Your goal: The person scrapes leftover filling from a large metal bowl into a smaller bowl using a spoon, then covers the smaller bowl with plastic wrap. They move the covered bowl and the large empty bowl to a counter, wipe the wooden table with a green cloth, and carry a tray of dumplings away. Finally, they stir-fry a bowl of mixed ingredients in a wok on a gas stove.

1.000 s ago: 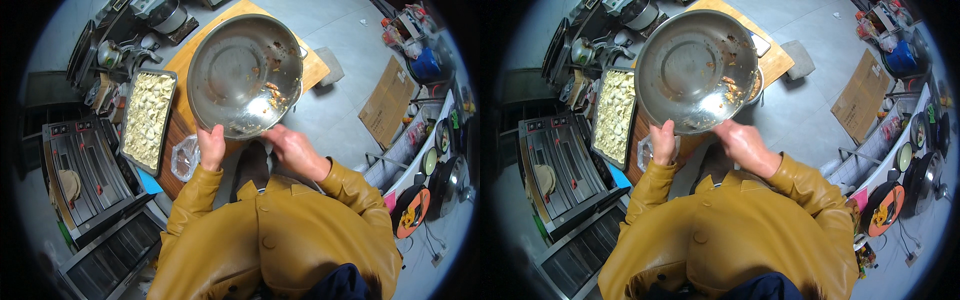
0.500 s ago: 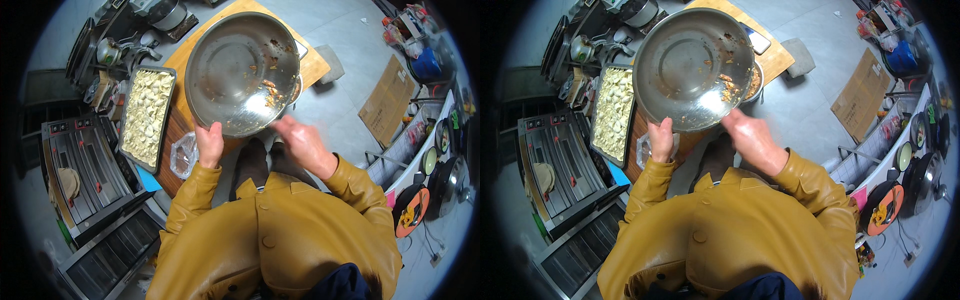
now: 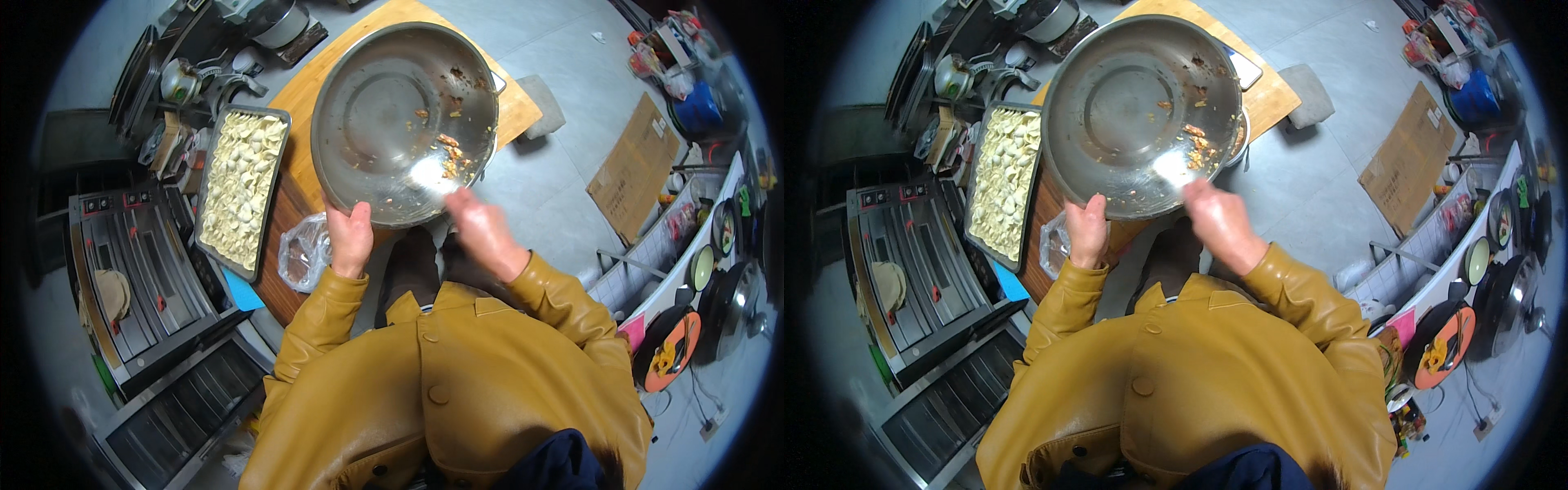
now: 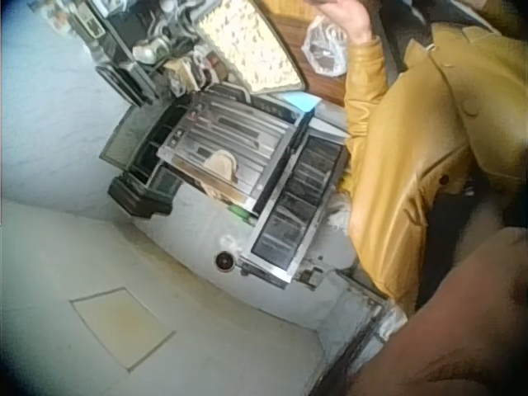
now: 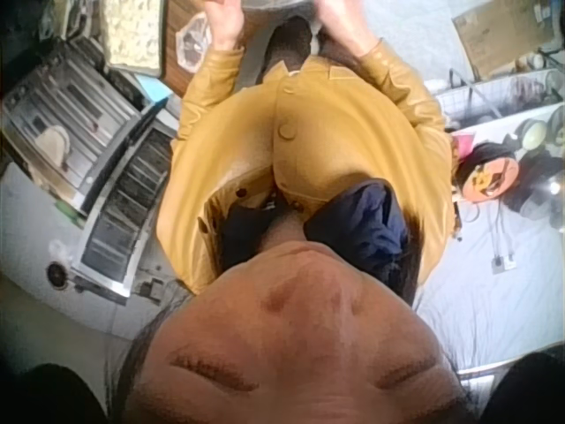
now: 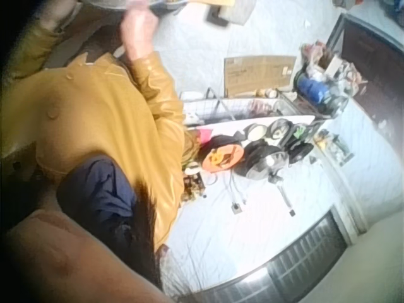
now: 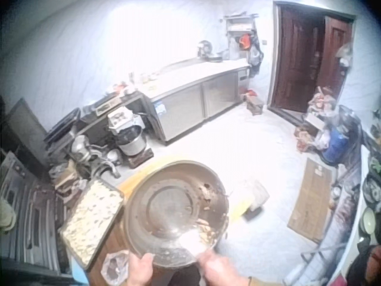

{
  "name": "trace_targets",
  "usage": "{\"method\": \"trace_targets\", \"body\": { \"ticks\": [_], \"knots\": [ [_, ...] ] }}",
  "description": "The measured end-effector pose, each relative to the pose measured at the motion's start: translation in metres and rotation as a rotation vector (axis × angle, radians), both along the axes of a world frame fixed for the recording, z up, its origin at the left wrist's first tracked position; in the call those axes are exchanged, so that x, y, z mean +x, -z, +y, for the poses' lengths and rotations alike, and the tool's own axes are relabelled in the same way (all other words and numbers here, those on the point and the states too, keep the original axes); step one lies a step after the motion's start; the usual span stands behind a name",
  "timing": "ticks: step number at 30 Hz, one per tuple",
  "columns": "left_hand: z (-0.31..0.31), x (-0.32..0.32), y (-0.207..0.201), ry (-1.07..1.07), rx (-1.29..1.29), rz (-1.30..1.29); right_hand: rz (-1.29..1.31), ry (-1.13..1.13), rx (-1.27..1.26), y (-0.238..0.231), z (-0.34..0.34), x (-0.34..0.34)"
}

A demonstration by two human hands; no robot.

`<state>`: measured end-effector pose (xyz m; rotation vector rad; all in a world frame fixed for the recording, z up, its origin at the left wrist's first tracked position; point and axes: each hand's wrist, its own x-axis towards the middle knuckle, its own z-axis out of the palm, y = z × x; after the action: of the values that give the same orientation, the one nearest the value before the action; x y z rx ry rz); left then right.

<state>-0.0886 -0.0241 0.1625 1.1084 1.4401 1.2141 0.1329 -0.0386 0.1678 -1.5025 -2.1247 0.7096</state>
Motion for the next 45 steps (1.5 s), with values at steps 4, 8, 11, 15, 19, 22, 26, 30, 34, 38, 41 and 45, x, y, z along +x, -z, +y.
{"method": "trace_targets", "body": {
  "ticks": [4, 8, 11, 15, 19, 22, 26, 30, 34, 38, 41, 45],
  "knots": [
    [-0.003, 0.005, 0.001, -0.008, 0.04, -0.031, -0.107, 0.15, 0.046, 0.004, 0.007, 0.004],
    [-0.001, 0.011, 0.005, 0.009, -0.072, -0.027, 0.364, 0.006, 0.094, 0.006, 0.003, -0.028],
    [-0.004, 0.011, 0.003, 0.005, -0.033, -0.005, 0.252, 0.087, 0.037, 0.012, 0.006, -0.023],
    [-0.005, 0.011, 0.002, -0.035, -0.035, -0.066, 0.091, 0.196, -0.038, 0.012, 0.012, -0.001],
    [-0.001, 0.015, 0.004, -0.039, -0.071, -0.076, 0.521, 0.036, 0.088, 0.004, 0.023, -0.031],
    [-0.002, 0.02, 0.005, 0.028, -0.004, -0.082, 0.774, 0.148, -0.225, 0.006, 0.031, -0.038],
    [-0.005, 0.015, 0.005, 0.019, -0.001, -0.037, 0.52, 0.233, -0.476, 0.015, 0.032, 0.014],
    [-0.003, 0.01, 0.005, 0.011, -0.009, -0.031, 0.398, 0.219, -0.134, 0.015, 0.03, 0.012],
    [-0.004, 0.019, 0.001, -0.036, 0.012, -0.043, 0.79, 0.134, -0.478, 0.011, 0.034, -0.019],
    [-0.004, 0.017, -0.005, 0.026, 0.019, -0.034, 0.462, 0.182, -0.402, 0.019, 0.035, 0.01],
    [-0.005, 0.012, -0.006, -0.003, 0.023, -0.02, 0.057, 0.312, -0.127, 0.022, 0.029, 0.036],
    [-0.004, 0.012, -0.004, -0.013, -0.048, -0.056, 0.479, 0.156, -0.037, 0.008, 0.031, 0.009]
  ]
}}
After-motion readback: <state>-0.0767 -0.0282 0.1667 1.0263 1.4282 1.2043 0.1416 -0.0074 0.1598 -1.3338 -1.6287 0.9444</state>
